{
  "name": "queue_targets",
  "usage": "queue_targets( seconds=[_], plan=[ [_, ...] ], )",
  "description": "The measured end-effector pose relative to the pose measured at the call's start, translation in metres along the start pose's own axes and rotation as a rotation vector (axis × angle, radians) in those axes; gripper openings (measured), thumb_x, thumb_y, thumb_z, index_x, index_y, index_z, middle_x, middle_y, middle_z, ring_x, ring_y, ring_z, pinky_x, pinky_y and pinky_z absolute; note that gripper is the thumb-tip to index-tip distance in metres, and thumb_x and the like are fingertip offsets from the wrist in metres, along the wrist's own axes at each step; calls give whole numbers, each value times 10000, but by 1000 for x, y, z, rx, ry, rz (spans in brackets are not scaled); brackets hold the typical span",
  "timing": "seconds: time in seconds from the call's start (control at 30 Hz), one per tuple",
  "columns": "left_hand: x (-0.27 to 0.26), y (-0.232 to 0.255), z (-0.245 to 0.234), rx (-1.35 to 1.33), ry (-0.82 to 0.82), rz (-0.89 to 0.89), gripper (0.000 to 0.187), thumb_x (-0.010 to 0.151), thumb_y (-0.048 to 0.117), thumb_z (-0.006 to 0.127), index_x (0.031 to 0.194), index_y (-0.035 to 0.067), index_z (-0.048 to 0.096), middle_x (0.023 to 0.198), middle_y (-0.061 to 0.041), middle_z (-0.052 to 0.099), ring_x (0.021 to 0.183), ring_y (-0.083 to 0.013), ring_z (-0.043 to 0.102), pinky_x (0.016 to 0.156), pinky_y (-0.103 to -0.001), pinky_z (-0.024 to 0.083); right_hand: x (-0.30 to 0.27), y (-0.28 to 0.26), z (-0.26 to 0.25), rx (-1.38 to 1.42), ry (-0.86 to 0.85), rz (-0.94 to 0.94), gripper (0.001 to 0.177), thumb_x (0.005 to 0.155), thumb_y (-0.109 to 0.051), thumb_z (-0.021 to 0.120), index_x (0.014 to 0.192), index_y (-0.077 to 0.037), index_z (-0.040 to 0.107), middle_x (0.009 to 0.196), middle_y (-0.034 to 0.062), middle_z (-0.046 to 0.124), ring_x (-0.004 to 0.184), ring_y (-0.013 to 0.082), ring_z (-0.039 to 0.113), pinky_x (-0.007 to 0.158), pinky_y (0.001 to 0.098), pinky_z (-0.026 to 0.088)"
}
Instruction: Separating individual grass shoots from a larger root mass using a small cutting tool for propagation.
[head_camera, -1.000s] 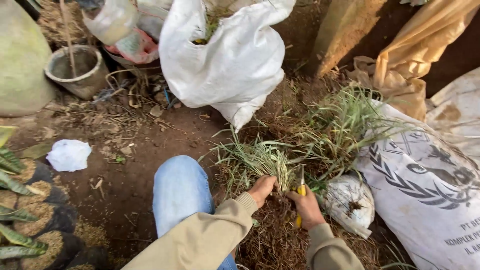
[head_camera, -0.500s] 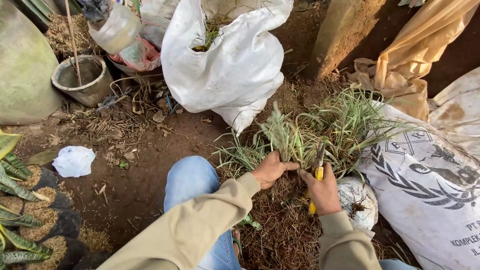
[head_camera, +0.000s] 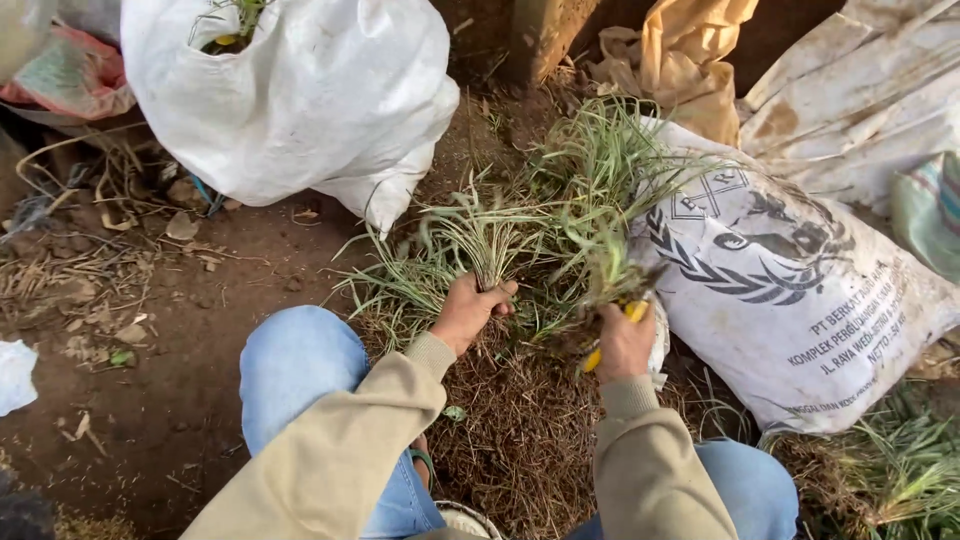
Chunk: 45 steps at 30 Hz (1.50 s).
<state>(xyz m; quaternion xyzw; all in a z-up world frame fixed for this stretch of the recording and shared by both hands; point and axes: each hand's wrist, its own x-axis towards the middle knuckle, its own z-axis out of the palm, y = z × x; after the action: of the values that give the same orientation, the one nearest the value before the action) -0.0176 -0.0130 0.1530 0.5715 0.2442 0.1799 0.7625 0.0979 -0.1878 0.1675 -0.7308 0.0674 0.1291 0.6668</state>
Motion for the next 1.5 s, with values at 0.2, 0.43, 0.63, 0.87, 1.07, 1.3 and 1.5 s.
queue_targets(
  seconds=[0.2, 0.43, 0.63, 0.87, 1.07, 1.3, 1.5],
  plan=[
    [44, -126, -36, 905, -339, -191, 381, 1044, 361, 476, 944, 39, 655, 623, -82, 629, 500, -195, 637, 503, -365, 522, -2, -16, -26, 25, 102, -531, 436, 811, 109, 634, 1214, -16, 527, 1117, 175, 621, 1050, 210, 595, 942, 405, 493],
    [35, -104, -5, 774, -171, 170, 438, 1078, 245, 388, 1196, -141, 560, 903, -347, 674, 822, -443, 720, 659, -506, 551, 18, 5, -49, 16, 160, -421, 474, 910, 58, 602, 1327, -67, 415, 1258, 209, 555, 1096, 222, 563, 962, 490, 478],
    [-8, -69, 42, 473, -289, -294, 418, 1057, 233, 476, 1289, -105, 560, 970, -241, 682, 637, -189, 679, 641, -341, 567, -26, 19, -12, -123, -194, -19, 354, 938, 43, 648, 1253, -46, 515, 1204, 178, 607, 1137, 312, 609, 1091, 536, 440],
    [-43, 1, 57, 177, -155, -151, 330, 1062, 122, 466, 1276, -122, 521, 1210, -237, 551, 1182, -350, 534, 1099, -513, 363, -68, -40, -2, -14, -84, 59, 675, 955, 16, 595, 1535, 38, 250, 1455, 316, 428, 1359, 407, 467, 1209, 574, 282],
    [-33, -28, 58, 131, -325, -94, 303, 1038, 195, 546, 1189, -59, 614, 1191, -220, 570, 1227, -379, 516, 1109, -526, 349, -87, -68, 5, 54, -46, 113, 789, 933, -6, 630, 1584, -21, 185, 1511, 318, 374, 1394, 421, 432, 1217, 593, 234],
    [-16, -11, 24, 200, -331, -85, 239, 938, 137, 717, 1087, -40, 661, 991, -191, 635, 1027, -339, 609, 1038, -527, 420, -111, -81, 1, -153, -267, 120, 655, 950, 9, 568, 1546, 22, 295, 1520, 332, 370, 1424, 464, 378, 1219, 629, 189],
    [-37, 39, 25, 144, -433, -211, 642, 856, 251, 824, 1264, -138, 515, 936, -155, 572, 910, -263, 557, 943, -450, 473, -96, -63, -4, -208, -445, 52, 775, 869, 88, 660, 1549, 39, 291, 1501, 388, 364, 1403, 495, 401, 1227, 631, 164]
  ],
)
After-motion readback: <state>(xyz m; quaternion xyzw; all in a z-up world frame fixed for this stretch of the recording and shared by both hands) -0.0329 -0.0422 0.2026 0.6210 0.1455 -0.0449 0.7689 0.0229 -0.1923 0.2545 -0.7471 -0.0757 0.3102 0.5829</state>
